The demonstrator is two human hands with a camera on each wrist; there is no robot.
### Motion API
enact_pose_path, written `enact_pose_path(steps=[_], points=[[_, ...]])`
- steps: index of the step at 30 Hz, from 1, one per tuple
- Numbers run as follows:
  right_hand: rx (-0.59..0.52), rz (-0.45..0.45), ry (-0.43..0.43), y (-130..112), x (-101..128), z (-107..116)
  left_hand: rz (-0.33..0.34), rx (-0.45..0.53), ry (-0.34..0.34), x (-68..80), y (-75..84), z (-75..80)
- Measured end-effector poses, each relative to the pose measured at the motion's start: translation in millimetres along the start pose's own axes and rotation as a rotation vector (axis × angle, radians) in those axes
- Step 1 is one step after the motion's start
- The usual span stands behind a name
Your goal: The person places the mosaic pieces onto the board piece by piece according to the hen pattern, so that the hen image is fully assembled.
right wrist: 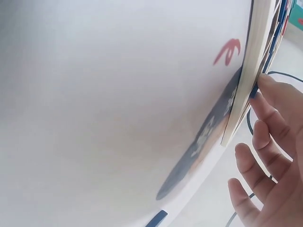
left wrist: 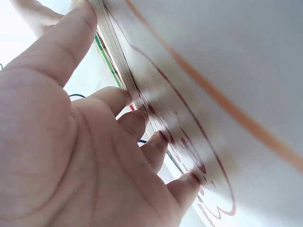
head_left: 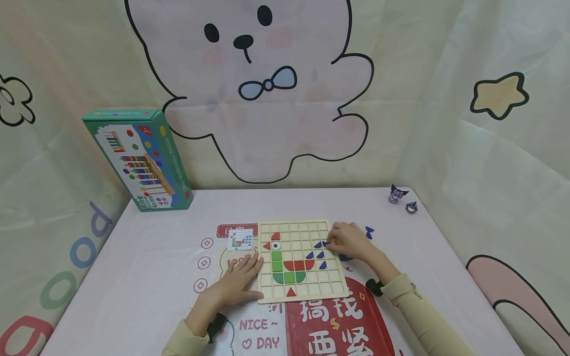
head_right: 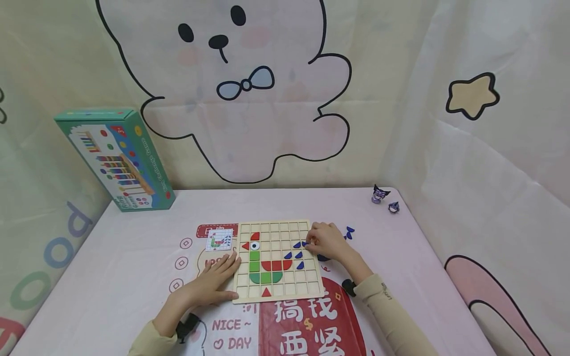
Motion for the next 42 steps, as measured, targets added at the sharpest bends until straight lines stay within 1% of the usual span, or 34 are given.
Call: enact_pose_path(steps=[11, 18, 23, 31, 42], points=[[-0.02, 0.025, 0.009, -2, 3, 2, 0.004, -0.004, 0.005, -1.1, -0.4, 0.0], [-0.028, 0.029, 0.049, 0, 6, 6, 0.003, 0.003, 0.006, -1.2, -0.7, -1.0], [-0.03, 0.015, 0.066, 3, 10, 10, 0.002, -0.001, 0.006, -1.5, -1.8, -2.4], [-0.03, -0.049, 0.065, 14, 19, 18, 0.001, 0.0, 0.005, -1.5, -2.7, -3.0], [-0.033, -0.11, 0.071, 44, 34, 26, 0.0, 0.009, 0.005, -1.0, -2.0, -2.4]])
Point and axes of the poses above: each hand's wrist, its own x-axis away from the middle knuckle, its own z-axis out of the back of the hand, y = z × x, the point moved 2 cm from there along -x, towards the middle knuckle, and after that the axes turned 9 degrees about -x, right-handed, at the moved point
